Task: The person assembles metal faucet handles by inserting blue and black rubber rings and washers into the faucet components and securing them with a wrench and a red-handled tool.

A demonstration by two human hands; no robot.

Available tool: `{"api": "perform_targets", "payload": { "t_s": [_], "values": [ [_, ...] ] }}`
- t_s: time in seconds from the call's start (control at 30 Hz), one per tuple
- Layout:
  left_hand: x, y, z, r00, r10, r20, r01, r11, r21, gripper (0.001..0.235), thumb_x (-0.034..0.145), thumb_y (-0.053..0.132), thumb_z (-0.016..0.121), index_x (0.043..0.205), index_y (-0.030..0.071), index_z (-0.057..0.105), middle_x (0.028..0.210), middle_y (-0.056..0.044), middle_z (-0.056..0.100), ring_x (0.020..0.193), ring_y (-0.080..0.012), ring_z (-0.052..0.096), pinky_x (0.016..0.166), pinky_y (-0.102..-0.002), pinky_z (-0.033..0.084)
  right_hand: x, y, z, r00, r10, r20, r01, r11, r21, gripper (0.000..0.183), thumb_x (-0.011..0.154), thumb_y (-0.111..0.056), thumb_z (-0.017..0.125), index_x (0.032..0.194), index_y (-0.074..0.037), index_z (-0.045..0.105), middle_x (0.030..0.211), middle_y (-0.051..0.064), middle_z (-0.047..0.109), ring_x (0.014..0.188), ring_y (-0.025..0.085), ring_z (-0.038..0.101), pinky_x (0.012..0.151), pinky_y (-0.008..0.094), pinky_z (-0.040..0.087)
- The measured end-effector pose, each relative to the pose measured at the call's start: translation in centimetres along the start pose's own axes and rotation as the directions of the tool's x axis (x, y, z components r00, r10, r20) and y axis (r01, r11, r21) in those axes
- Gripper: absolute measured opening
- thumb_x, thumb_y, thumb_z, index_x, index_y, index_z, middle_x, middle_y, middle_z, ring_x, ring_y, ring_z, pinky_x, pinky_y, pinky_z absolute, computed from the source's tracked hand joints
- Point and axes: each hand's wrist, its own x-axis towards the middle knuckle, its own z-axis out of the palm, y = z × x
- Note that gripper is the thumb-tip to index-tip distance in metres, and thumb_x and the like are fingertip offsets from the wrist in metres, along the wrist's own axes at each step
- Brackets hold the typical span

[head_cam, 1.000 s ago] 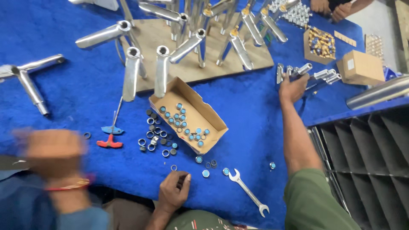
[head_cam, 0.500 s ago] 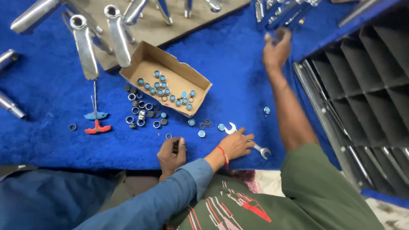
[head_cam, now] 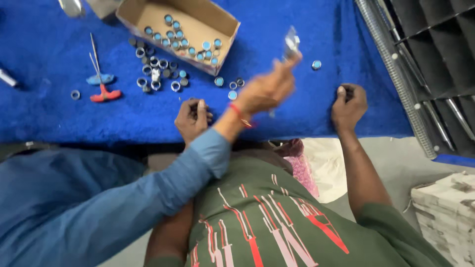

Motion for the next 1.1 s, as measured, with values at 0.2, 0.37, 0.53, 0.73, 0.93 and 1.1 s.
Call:
{"api": "perform_targets", "payload": {
  "t_s": [0.2, 0.37, 0.53, 0.73, 0.93, 1.1],
  "values": [
    [-1.2, 1.9, -0.9, 0.997, 0.005, 0.074, -0.004, 1.0, -0.021, 0.011, 0.102, 0.012, 0.065, 0.102, 0.001, 0.066, 0.081, -0.005, 0.069, 0.066, -0.0101, 0.068, 0.059, -0.025, 0.057, 0.2, 0.0, 0.9, 0.984, -0.171, 0.041, 0.175, 0.976, -0.129, 0.008, 0.097, -0.007, 0.074, 0.102, -0.001, 0.071, 0.1, 0.017, 0.068, 0.093, 0.034, 0.064, 0.084, 0.045, 0.051],
    [-4.0, 3.1, -2.7, 0.994, 0.024, 0.109, -0.021, 0.999, -0.032, 0.012, 0.101, 0.012, 0.066, 0.103, 0.001, 0.067, 0.083, -0.006, 0.071, 0.068, -0.0101, 0.071, 0.061, -0.025, 0.059, 1.0, 0.9, 4.0, 0.964, -0.263, 0.035, 0.265, 0.957, -0.117, 0.039, 0.1, -0.015, 0.073, 0.129, 0.007, 0.061, 0.124, 0.027, 0.061, 0.113, 0.042, 0.058, 0.1, 0.048, 0.045],
    [-6.4, 1.4, -5.4, 0.99, -0.092, 0.107, 0.099, 0.993, -0.061, 0.015, 0.102, 0.015, 0.066, 0.103, 0.001, 0.069, 0.084, -0.006, 0.073, 0.066, -0.0103, 0.069, 0.06, -0.026, 0.057, 3.6, -0.7, 9.1, 0.896, -0.356, 0.266, 0.373, 0.928, -0.012, 0.046, 0.111, -0.025, 0.062, 0.144, 0.006, 0.055, 0.147, 0.028, 0.055, 0.137, 0.045, 0.05, 0.119, 0.051, 0.037],
    [-9.2, -1.5, -9.4, 0.994, -0.111, 0.001, 0.11, 0.988, -0.111, 0.02, 0.105, 0.021, 0.066, 0.104, 0.001, 0.067, 0.086, -0.006, 0.072, 0.072, -0.0101, 0.069, 0.063, -0.026, 0.06, 0.5, -7.4, 13.4, 0.807, -0.472, 0.354, 0.475, 0.876, 0.084, 0.043, 0.11, -0.029, 0.06, 0.136, 0.005, 0.058, 0.141, 0.028, 0.057, 0.133, 0.046, 0.051, 0.116, 0.052, 0.037],
    [-12.0, -4.5, -11.4, 0.985, -0.148, -0.094, 0.149, 0.989, 0.01, 0.021, 0.103, 0.022, 0.066, 0.102, 0.001, 0.069, 0.084, -0.006, 0.074, 0.069, -0.0109, 0.069, 0.06, -0.027, 0.057, -5.2, -17.1, 17.1, 0.804, -0.462, 0.374, 0.404, 0.886, 0.226, 0.048, 0.106, -0.033, 0.064, 0.136, 0.003, 0.056, 0.137, 0.025, 0.059, 0.129, 0.044, 0.053, 0.113, 0.05, 0.039],
    [-13.8, -9.4, -12.0, 0.957, -0.278, -0.077, 0.279, 0.96, 0.01, 0.021, 0.1, 0.021, 0.067, 0.104, 0.0, 0.069, 0.083, -0.007, 0.073, 0.068, -0.0112, 0.069, 0.061, -0.027, 0.058, -9.1, -22.9, 18.8, 0.88, -0.323, 0.349, 0.293, 0.946, 0.138, 0.067, 0.09, -0.037, 0.076, 0.136, 0.002, 0.047, 0.127, 0.025, 0.057, 0.122, 0.043, 0.05, 0.108, 0.051, 0.039]
  ]
}}
